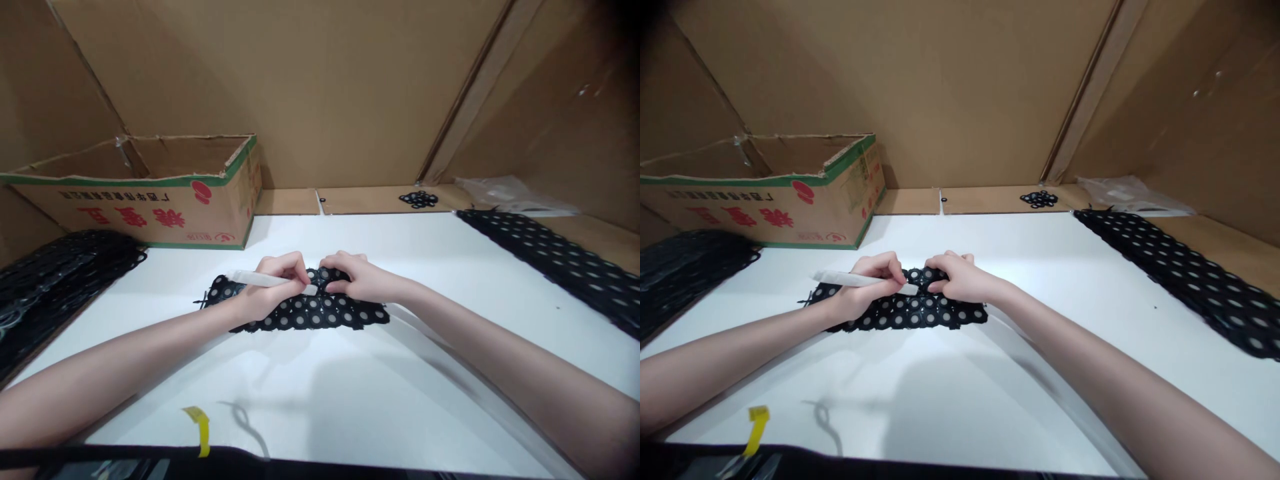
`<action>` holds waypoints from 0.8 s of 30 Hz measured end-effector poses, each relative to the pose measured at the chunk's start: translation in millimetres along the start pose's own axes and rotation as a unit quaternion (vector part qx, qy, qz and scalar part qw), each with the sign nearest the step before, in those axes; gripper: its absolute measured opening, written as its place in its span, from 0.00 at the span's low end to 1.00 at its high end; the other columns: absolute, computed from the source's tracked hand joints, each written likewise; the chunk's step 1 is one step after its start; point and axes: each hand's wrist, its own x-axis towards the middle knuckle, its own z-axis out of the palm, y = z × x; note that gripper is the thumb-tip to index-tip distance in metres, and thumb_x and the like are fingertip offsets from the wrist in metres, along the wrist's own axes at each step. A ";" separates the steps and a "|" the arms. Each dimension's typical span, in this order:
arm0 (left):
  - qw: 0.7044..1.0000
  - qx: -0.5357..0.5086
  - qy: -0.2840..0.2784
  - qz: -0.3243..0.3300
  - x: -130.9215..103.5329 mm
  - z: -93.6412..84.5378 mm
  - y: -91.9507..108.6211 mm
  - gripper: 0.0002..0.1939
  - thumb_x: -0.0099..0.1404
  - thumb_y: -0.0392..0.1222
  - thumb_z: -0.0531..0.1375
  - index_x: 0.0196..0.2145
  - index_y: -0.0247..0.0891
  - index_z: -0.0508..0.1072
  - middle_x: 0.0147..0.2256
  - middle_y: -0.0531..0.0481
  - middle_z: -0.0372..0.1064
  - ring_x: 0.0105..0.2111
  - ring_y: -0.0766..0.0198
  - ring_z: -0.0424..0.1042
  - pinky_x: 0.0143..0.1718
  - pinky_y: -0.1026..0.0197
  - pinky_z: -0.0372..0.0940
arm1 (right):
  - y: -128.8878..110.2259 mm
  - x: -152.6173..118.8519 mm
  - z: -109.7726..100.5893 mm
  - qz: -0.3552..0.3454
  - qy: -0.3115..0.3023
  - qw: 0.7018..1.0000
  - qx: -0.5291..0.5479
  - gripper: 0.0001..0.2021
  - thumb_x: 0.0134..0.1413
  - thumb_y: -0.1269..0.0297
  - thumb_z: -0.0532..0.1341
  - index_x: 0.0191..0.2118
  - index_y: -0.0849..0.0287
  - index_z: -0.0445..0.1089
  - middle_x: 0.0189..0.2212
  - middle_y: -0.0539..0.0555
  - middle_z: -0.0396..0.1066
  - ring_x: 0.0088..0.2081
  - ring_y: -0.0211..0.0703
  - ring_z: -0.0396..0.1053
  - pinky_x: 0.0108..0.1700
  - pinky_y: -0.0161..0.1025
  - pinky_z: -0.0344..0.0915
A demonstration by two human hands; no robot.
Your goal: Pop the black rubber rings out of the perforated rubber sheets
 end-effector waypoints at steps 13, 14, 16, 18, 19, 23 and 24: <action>0.997 -0.023 0.078 -0.013 -6.5 -21.7 -6.5 0.02 0.53 0.34 0.58 0.25 0.34 0.68 0.21 0.56 0.62 0.21 0.70 0.60 0.24 0.65 0.53 | -17.2 18.4 2.1 0.009 0.017 0.999 0.041 0.11 0.58 0.58 0.54 0.36 0.56 0.71 0.37 0.53 0.74 0.42 0.48 0.68 0.51 0.50 0.53; 0.996 -0.022 0.081 -0.014 -6.7 -21.7 -7.3 0.02 0.53 0.34 0.58 0.25 0.34 0.67 0.21 0.56 0.62 0.21 0.70 0.60 0.24 0.65 0.53 | -17.2 19.9 4.7 0.015 0.026 0.999 0.039 0.08 0.57 0.61 0.55 0.35 0.56 0.70 0.35 0.53 0.74 0.40 0.47 0.68 0.50 0.49 0.53; 0.997 -0.012 0.080 -0.015 -6.1 -21.2 -7.9 0.02 0.54 0.35 0.58 0.25 0.35 0.67 0.21 0.56 0.61 0.22 0.70 0.60 0.25 0.65 0.53 | -15.7 21.6 10.0 0.021 0.045 0.998 0.040 0.04 0.54 0.67 0.57 0.34 0.56 0.69 0.32 0.51 0.73 0.38 0.45 0.68 0.49 0.48 0.52; 0.997 0.001 0.078 -0.018 -5.3 -20.5 -7.9 0.02 0.56 0.35 0.58 0.26 0.35 0.67 0.22 0.56 0.62 0.23 0.70 0.61 0.25 0.65 0.54 | -12.9 22.1 14.8 0.024 0.061 0.997 0.045 0.03 0.52 0.71 0.57 0.32 0.57 0.68 0.30 0.50 0.72 0.36 0.43 0.67 0.49 0.47 0.51; 0.997 0.007 0.077 -0.020 -5.1 -20.3 -7.8 0.02 0.56 0.36 0.58 0.27 0.35 0.67 0.23 0.56 0.62 0.23 0.70 0.61 0.26 0.65 0.54 | -11.4 22.1 16.7 0.025 0.066 0.996 0.044 0.04 0.52 0.71 0.56 0.31 0.57 0.67 0.30 0.50 0.72 0.36 0.43 0.67 0.49 0.48 0.51; 0.998 0.028 0.055 -0.020 -5.7 -20.6 -7.9 0.03 0.59 0.37 0.58 0.29 0.35 0.68 0.25 0.55 0.62 0.25 0.69 0.61 0.27 0.65 0.55 | -7.5 22.7 21.0 0.019 0.071 0.997 0.034 0.05 0.52 0.73 0.55 0.31 0.57 0.66 0.32 0.51 0.71 0.42 0.46 0.66 0.50 0.49 0.48; 0.998 0.033 0.049 -0.017 -6.2 -20.8 -7.9 0.03 0.59 0.38 0.58 0.29 0.35 0.68 0.25 0.55 0.63 0.25 0.69 0.61 0.27 0.65 0.55 | -7.0 23.0 21.3 0.015 0.071 0.997 0.034 0.05 0.52 0.73 0.55 0.31 0.57 0.66 0.33 0.52 0.71 0.43 0.47 0.65 0.50 0.49 0.48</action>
